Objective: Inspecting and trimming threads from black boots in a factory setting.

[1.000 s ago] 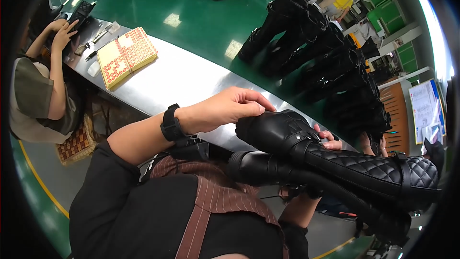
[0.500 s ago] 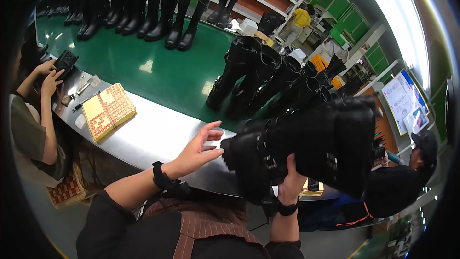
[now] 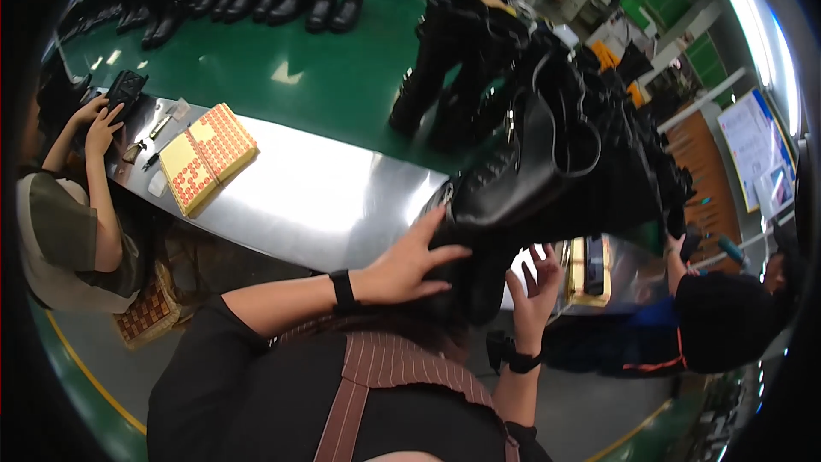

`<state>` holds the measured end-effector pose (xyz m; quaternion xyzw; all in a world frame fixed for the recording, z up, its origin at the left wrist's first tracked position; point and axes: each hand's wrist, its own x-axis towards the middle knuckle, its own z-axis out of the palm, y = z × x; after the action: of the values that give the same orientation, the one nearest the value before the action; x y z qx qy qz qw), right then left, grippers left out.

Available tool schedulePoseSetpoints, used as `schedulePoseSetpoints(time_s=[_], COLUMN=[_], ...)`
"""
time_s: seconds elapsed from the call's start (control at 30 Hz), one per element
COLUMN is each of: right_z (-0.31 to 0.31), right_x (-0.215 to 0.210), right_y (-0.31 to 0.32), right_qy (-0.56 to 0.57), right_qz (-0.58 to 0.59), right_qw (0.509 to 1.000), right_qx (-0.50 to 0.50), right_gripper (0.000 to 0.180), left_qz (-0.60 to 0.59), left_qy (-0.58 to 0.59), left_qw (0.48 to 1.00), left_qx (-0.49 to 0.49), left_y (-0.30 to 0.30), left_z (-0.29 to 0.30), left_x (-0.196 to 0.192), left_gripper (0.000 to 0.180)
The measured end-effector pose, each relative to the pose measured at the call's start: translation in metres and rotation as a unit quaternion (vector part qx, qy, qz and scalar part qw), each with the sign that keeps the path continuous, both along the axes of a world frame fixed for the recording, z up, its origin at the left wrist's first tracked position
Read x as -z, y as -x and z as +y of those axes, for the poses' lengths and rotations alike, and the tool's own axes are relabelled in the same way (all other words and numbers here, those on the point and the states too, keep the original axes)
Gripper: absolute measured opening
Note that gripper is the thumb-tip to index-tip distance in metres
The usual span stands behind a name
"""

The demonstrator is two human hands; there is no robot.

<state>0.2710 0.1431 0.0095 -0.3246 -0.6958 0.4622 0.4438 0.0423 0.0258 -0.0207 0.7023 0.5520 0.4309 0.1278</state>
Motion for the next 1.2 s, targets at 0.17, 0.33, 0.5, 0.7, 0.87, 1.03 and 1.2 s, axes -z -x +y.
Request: schedulePoseSetpoints(time_s=[0.17,0.33,0.5,0.7,0.87,1.03,1.2], right_z=[-0.033,-0.045,-0.055,-0.058,-0.058,-0.070,-0.049], right_x=[0.035,0.042,0.024,0.006,0.018,0.037,0.036], right_y=[-0.024,-0.017,-0.004,0.006,0.000,0.003,-0.013], right_qy=[0.010,-0.112,-0.109,-0.066,-0.065,-0.139,-0.019], right_qz=[-0.132,-0.232,-0.220,-0.160,-0.168,-0.247,-0.178], right_qw=[0.991,0.966,0.968,0.982,0.982,0.958,0.984], right_qx=[0.001,0.011,0.056,0.070,0.058,0.039,-0.003], right_gripper=[0.099,0.105,0.104,0.111,0.111,0.107,0.097], left_qz=[-0.057,-0.044,-0.154,-0.201,-0.234,-0.174,-0.138], left_qy=[0.021,0.030,0.014,0.044,0.046,0.030,0.051], left_qw=[0.998,0.999,0.988,0.978,0.970,0.982,0.989], left_qx=[-0.011,0.001,0.019,0.028,0.048,0.069,0.033], left_y=[0.001,-0.021,-0.011,0.013,0.022,0.018,0.019], left_z=[-0.025,-0.027,-0.022,-0.020,-0.020,-0.022,-0.030], left_x=[0.004,0.020,0.019,-0.005,-0.008,0.013,0.009], left_gripper=[0.110,0.118,0.127,0.133,0.132,0.123,0.107])
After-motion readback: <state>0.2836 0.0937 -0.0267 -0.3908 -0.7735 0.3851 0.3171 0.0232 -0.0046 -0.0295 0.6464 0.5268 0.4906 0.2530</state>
